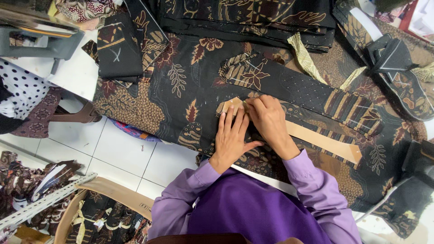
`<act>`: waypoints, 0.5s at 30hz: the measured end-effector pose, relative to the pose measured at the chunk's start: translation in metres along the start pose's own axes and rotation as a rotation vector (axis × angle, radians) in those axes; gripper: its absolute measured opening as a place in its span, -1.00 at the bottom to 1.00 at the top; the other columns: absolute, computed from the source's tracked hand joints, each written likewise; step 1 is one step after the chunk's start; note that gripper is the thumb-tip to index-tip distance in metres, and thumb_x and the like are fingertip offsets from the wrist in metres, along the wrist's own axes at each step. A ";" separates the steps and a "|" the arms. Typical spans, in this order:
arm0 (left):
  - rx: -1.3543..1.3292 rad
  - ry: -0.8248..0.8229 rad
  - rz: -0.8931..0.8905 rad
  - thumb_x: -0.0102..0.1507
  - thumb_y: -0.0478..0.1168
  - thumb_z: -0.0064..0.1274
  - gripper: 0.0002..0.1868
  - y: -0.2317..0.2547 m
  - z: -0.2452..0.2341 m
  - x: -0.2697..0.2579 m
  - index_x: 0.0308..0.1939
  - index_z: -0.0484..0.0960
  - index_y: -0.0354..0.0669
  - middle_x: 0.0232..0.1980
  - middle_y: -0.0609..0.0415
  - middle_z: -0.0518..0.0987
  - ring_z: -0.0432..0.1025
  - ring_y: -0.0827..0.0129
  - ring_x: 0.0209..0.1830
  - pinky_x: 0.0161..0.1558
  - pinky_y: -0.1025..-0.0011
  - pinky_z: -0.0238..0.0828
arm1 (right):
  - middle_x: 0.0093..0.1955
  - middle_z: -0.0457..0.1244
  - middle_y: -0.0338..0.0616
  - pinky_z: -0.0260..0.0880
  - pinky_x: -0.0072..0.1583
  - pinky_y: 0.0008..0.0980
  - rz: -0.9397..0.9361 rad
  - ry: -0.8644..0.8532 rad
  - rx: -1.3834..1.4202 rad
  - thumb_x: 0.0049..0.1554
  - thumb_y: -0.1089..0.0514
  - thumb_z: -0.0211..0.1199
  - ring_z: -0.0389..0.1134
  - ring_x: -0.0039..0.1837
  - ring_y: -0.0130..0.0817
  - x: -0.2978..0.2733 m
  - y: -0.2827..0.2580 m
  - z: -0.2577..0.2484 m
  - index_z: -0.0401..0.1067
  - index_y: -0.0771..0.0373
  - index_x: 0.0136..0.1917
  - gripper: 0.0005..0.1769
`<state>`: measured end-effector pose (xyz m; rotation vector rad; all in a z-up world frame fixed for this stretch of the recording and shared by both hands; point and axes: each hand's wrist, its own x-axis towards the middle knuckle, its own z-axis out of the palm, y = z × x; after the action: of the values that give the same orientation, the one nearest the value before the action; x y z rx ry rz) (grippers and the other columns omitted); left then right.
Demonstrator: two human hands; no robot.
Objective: The person folds a patterned fabric on a table, aligns a cardboard template, and smooths the material. They then fold the fabric into a compact bundle and tie it with a ribbon. The finished bundle is placed on the table among other folded items.
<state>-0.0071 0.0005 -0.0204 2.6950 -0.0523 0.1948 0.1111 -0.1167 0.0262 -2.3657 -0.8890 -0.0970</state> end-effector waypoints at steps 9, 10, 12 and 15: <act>-0.020 -0.039 -0.010 0.16 0.48 0.06 0.06 0.000 -0.004 0.002 0.42 0.41 -0.33 0.56 -0.19 0.25 -0.02 -0.16 0.63 0.52 -0.10 -0.10 | -0.11 0.28 -0.08 0.30 -0.03 -0.17 -0.038 -0.048 -0.010 0.14 0.24 0.36 0.30 -0.07 -0.07 0.009 -0.003 0.006 0.52 0.24 0.04 -0.83; -0.018 -0.048 -0.007 0.17 0.48 0.06 0.05 0.000 -0.004 0.002 0.41 0.41 -0.33 0.55 -0.19 0.25 -0.02 -0.17 0.63 0.51 -0.10 -0.08 | -0.12 0.27 -0.08 0.30 -0.03 -0.17 -0.045 -0.046 -0.010 0.15 0.23 0.36 0.29 -0.08 -0.07 0.011 -0.003 0.008 0.53 0.24 0.04 -0.83; -0.014 -0.057 -0.017 0.15 0.50 0.06 0.07 0.000 -0.002 0.003 0.41 0.42 -0.34 0.53 -0.20 0.26 -0.01 -0.16 0.62 0.49 -0.11 -0.07 | -0.13 0.26 -0.09 0.29 -0.03 -0.17 -0.059 -0.042 -0.011 0.17 0.22 0.36 0.28 -0.09 -0.08 0.015 -0.005 0.011 0.53 0.24 0.04 -0.84; -0.007 -0.047 -0.017 0.12 0.51 0.05 0.08 0.000 -0.001 0.002 0.40 0.44 -0.31 0.52 -0.19 0.28 -0.01 -0.15 0.62 0.48 -0.11 -0.05 | -0.14 0.24 -0.08 0.28 -0.04 -0.17 -0.071 -0.054 -0.015 0.15 0.20 0.36 0.27 -0.09 -0.08 0.019 -0.007 0.014 0.53 0.25 0.05 -0.82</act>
<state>-0.0049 0.0007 -0.0194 2.6918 -0.0441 0.1259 0.1197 -0.0935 0.0237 -2.3611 -1.0010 -0.0687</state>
